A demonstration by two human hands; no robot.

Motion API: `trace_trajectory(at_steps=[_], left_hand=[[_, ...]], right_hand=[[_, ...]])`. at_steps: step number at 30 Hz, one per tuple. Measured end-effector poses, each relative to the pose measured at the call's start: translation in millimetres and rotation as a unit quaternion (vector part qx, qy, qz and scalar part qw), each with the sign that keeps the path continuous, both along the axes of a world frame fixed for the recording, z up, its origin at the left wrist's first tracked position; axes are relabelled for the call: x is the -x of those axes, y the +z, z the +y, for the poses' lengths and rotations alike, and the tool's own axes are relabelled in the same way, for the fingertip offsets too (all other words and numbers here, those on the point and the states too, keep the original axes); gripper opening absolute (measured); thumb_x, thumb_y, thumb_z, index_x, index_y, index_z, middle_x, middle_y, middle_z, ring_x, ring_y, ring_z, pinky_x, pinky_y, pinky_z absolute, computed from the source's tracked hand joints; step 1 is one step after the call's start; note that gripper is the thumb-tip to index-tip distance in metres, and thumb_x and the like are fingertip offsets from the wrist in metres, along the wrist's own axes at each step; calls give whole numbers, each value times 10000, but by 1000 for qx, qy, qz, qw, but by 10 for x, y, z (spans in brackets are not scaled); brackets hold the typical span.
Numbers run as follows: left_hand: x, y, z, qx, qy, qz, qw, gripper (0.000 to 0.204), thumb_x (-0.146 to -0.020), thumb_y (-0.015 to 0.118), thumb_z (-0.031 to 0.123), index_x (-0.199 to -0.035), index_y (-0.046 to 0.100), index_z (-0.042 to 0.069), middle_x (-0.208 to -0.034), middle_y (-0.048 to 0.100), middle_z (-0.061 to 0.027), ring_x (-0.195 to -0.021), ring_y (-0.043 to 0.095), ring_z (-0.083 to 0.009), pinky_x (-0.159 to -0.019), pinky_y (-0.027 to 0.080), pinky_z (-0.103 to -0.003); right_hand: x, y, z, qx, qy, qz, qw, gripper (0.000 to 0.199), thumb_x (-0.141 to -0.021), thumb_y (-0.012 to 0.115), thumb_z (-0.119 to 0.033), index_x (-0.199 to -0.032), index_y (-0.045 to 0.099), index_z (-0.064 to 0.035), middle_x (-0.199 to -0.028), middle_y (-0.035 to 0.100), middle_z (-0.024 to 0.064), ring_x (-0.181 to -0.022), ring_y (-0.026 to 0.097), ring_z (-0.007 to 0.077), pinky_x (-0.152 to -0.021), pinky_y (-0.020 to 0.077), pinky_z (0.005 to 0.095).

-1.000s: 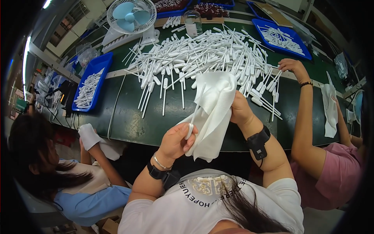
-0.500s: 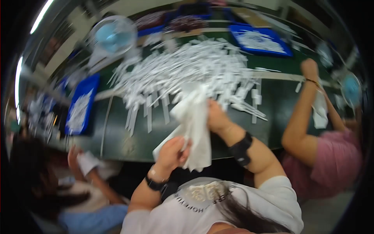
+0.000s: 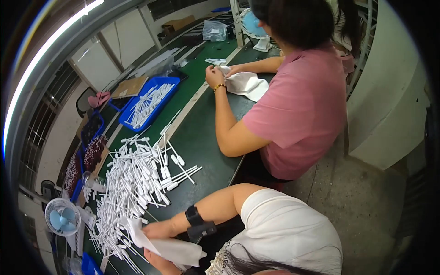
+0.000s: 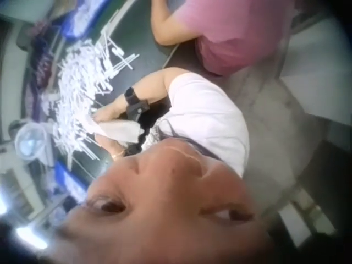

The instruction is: The person picks up a white plastic part from a pile, wipes it with a cloth, and places it into a blue tray, occasionally reaching for a glass bottle to dampen the cloth.

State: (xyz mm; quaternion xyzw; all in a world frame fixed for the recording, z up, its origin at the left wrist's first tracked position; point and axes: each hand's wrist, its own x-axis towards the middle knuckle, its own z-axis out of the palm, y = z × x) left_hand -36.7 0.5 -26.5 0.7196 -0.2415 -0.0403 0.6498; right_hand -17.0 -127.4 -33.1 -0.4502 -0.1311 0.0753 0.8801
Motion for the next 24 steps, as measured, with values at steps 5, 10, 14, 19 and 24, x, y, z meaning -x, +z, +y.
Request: trace_trajectory(at_steps=[5, 10, 14, 19, 24], left_hand=[[-133, 18, 54, 238, -48, 294, 925, 264, -824, 470, 160, -1022, 516, -7, -848, 591, -80, -788, 570, -208, -667, 459, -279], [-404, 219, 260, -153, 185, -29, 970, 192, -861, 465, 197, -845, 542, 22, -507, 462, 17, -414, 392, -51, -385, 302, -169], [-395, 549, 66, 2, 85, -23, 996, 233, -878, 449, 242, -767, 512, 47, -484, 369, 54, -402, 279, 4, -354, 186, -148], [-423, 384, 54, 61, 148, 23, 987, 238, -878, 454, 254, -755, 492, 55, -480, 334, 66, -397, 268, 3, -347, 176, -148], [-354, 593, 89, 170, 214, 37, 961, 223, -878, 452, 258, -748, 477, 78, -484, 334, 71, -388, 264, 1, -343, 176, -143]], right_hand=[[81, 103, 32, 165, -119, -61, 977, 282, -866, 435, -250, -993, 522, -13, -887, 571, 58, -800, 496, 116, -742, 407, 286], [-97, -34, -92, 222, -222, -75, 946, 256, -860, 426, -239, -930, 524, -13, -836, 576, 122, -767, 535, 171, -698, 417, 320], [-12, 54, 34, 401, -204, -103, 887, 249, -851, 413, -236, -879, 510, -9, -795, 562, 177, -749, 550, 267, -664, 413, 360], [90, 97, 21, 395, -140, -156, 895, 257, -844, 403, -240, -867, 506, -7, -798, 548, 205, -767, 532, 326, -666, 402, 376], [60, 98, -12, 324, -83, -206, 920, 255, -849, 402, -233, -871, 507, -2, -811, 555, 193, -767, 545, 271, -674, 403, 353]])
